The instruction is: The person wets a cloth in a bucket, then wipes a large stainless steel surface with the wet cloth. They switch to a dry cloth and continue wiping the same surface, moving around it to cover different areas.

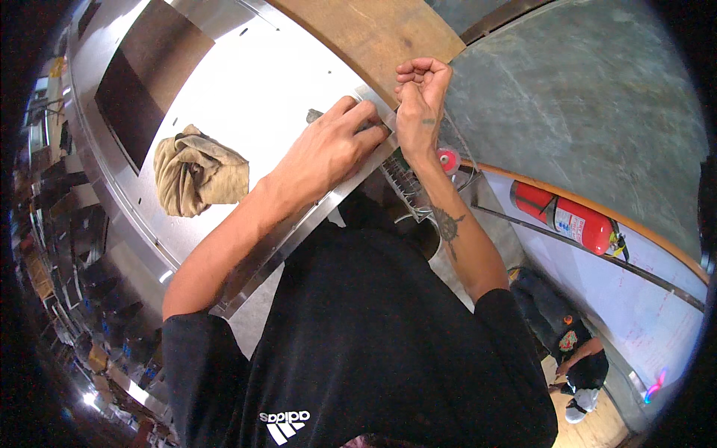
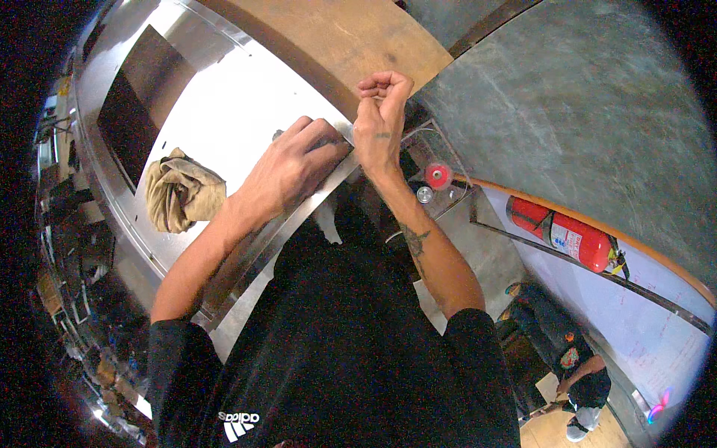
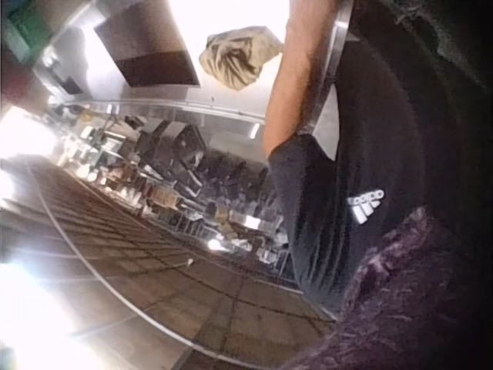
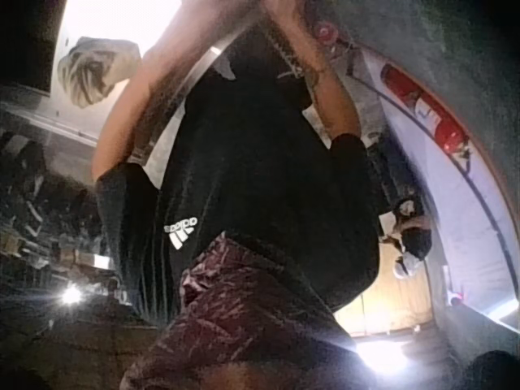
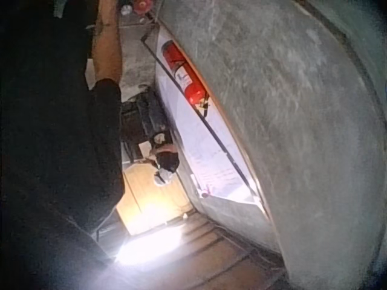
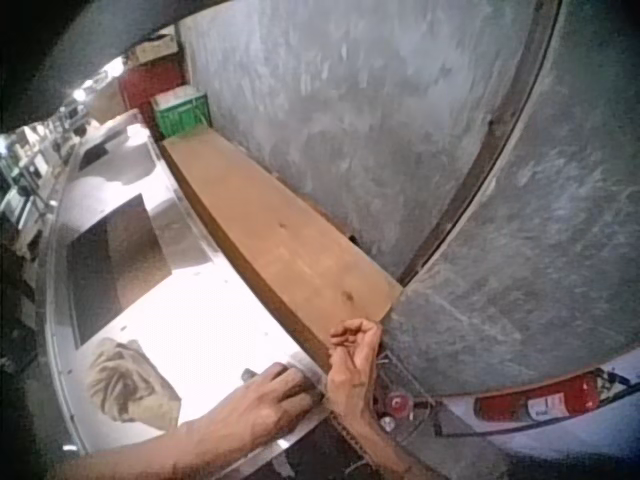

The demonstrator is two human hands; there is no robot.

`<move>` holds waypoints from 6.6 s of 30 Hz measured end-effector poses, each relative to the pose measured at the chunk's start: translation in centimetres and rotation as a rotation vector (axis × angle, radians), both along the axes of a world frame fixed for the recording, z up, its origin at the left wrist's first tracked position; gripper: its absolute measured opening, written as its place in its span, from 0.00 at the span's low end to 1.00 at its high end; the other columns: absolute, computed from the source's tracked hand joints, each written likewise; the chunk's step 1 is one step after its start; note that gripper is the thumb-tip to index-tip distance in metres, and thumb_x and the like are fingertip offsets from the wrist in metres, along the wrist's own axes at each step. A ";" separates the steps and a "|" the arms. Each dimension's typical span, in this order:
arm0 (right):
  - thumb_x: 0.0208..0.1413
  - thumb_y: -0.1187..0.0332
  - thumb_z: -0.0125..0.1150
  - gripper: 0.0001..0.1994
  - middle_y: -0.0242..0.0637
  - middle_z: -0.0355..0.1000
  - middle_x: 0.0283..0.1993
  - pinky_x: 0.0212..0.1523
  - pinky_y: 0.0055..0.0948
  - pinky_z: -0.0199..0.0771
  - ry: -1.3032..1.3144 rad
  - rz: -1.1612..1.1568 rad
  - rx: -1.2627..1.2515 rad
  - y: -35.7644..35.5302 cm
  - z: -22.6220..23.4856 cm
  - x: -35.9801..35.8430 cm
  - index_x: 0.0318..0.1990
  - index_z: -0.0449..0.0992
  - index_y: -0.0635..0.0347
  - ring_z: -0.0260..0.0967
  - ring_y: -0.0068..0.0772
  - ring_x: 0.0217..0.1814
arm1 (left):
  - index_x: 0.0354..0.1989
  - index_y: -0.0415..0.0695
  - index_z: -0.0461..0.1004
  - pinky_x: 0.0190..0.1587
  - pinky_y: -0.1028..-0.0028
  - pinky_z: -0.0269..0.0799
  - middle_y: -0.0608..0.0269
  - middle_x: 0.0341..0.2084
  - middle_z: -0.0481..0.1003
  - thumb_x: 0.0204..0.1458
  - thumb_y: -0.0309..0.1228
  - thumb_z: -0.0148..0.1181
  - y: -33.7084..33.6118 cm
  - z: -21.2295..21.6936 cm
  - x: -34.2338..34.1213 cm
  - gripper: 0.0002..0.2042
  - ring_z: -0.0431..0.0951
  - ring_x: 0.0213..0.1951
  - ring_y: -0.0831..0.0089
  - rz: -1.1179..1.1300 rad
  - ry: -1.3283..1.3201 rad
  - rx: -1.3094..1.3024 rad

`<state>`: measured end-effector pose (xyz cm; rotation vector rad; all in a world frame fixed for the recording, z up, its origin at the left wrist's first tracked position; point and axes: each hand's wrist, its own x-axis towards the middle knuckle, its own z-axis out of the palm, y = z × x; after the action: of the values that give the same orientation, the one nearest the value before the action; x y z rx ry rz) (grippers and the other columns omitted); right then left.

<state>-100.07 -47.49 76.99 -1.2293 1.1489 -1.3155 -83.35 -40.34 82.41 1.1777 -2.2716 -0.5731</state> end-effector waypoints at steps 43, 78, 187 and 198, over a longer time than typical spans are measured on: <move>0.65 0.82 0.48 0.14 0.38 0.69 0.50 0.47 0.24 0.72 0.090 0.042 -0.028 -1.0 -1.5 -1.1 0.57 0.63 0.62 0.66 0.23 0.46 | 0.48 0.40 0.82 0.59 0.61 0.78 0.58 0.47 0.71 0.55 0.25 0.64 16.0 5.5 13.6 0.12 0.73 0.55 0.59 -0.138 -0.153 0.426; 0.61 0.78 0.51 0.16 0.40 0.71 0.51 0.52 0.32 0.77 -0.120 -0.076 0.041 -0.5 -1.6 -1.4 0.56 0.67 0.61 0.70 0.30 0.49 | 0.53 0.45 0.84 0.61 0.61 0.78 0.60 0.59 0.75 0.47 0.25 0.67 25.6 5.7 18.8 0.20 0.76 0.58 0.57 -0.057 -0.232 0.409; 0.66 0.67 0.68 0.11 0.48 0.74 0.45 0.50 0.46 0.76 0.618 -0.055 -0.374 10.2 4.2 -5.0 0.49 0.78 0.64 0.75 0.55 0.49 | 0.53 0.38 0.80 0.51 0.68 0.77 0.56 0.43 0.80 0.65 0.17 0.50 20.1 1.9 -2.3 0.14 0.81 0.46 0.69 0.426 0.447 0.701; 0.79 0.59 0.52 0.16 0.59 0.76 0.51 0.54 0.48 0.72 0.805 -0.056 0.011 12.8 -0.6 -11.4 0.54 0.74 0.66 0.74 0.61 0.51 | 0.55 0.40 0.76 0.54 0.54 0.78 0.48 0.48 0.77 0.63 0.21 0.57 25.0 1.0 -3.6 0.13 0.80 0.52 0.46 0.419 0.416 0.509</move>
<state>-111.45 -34.67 76.41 -1.7990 1.7428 -0.8442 -86.97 -15.30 83.42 1.5429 -1.5107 -1.1403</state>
